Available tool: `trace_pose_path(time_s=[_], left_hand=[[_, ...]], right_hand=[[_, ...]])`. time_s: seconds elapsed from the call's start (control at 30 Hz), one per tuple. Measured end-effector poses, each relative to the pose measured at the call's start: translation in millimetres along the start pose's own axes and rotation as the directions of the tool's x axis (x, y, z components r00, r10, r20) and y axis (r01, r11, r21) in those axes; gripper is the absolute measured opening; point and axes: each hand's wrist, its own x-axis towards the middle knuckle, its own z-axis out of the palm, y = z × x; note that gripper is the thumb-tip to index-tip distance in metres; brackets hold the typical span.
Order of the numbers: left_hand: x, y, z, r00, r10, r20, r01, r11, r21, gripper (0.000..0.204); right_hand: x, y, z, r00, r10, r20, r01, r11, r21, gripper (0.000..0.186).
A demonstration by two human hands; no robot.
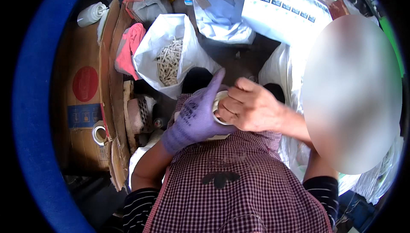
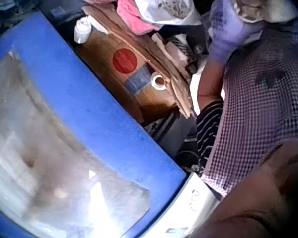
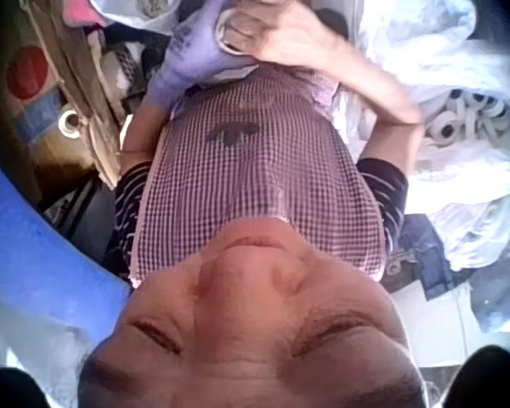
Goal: The person sits on the floor and repeatedly picks up white plastic jugs, applies a small black label to the side of each jug, and places the labeled jugs on a nearby table. The person also handles small white plastic rings, placing them into a bag.
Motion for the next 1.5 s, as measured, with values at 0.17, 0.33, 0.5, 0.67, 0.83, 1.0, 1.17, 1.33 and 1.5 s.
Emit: trace_pose_path(time_s=[0.17,0.33,0.5,0.67,0.83,1.0,1.17,1.33,1.5], left_hand=[[-23.4,11.0,-13.8,0.993,-0.085,-0.085,0.078,0.994,-0.082,0.118],[-28.5,7.7,-17.6,0.942,-0.163,-0.292,0.100,0.970,-0.221,0.102],[-24.2,4.2,-14.7,0.966,-0.058,-0.253,0.061,0.998,0.005,0.086],[-17.8,-0.6,-5.1,0.927,-0.023,-0.375,0.002,0.998,-0.056,0.086],[-9.3,-14.2,-0.6,0.948,0.003,-0.319,-0.057,0.985,-0.160,0.110],[9.0,-23.3,12.8,0.934,-0.013,-0.357,-0.026,0.994,-0.103,0.086],[22.5,-31.1,30.5,0.965,0.074,-0.252,-0.082,0.996,-0.024,0.100],[21.5,-22.2,29.5,0.961,0.108,-0.254,-0.076,0.988,0.133,0.101],[24.9,-9.8,16.7,0.962,0.056,-0.269,-0.106,0.979,-0.176,0.075]], right_hand=[[-26.4,52.3,-25.9,0.981,0.193,-0.013,-0.188,0.969,0.162,0.007],[-48.6,-4.6,-5.7,0.877,0.375,-0.300,-0.301,0.916,0.265,0.012],[24.4,28.0,18.3,0.402,0.632,-0.662,-0.457,0.765,0.454,0.019],[25.0,66.5,81.7,0.743,0.664,-0.081,-0.611,0.723,0.322,0.025],[-74.1,59.7,57.7,0.627,0.774,0.094,-0.711,0.518,0.474,0.019],[-199.8,81.1,16.9,0.349,0.936,-0.050,-0.921,0.352,0.169,0.016],[-279.3,139.7,-27.6,0.475,0.840,-0.263,-0.827,0.324,-0.459,0.021],[-313.3,178.7,-13.7,0.492,0.871,0.010,-0.648,0.374,-0.663,0.011],[-293.7,144.3,-57.8,0.576,0.808,-0.125,-0.755,0.467,-0.461,0.008]])
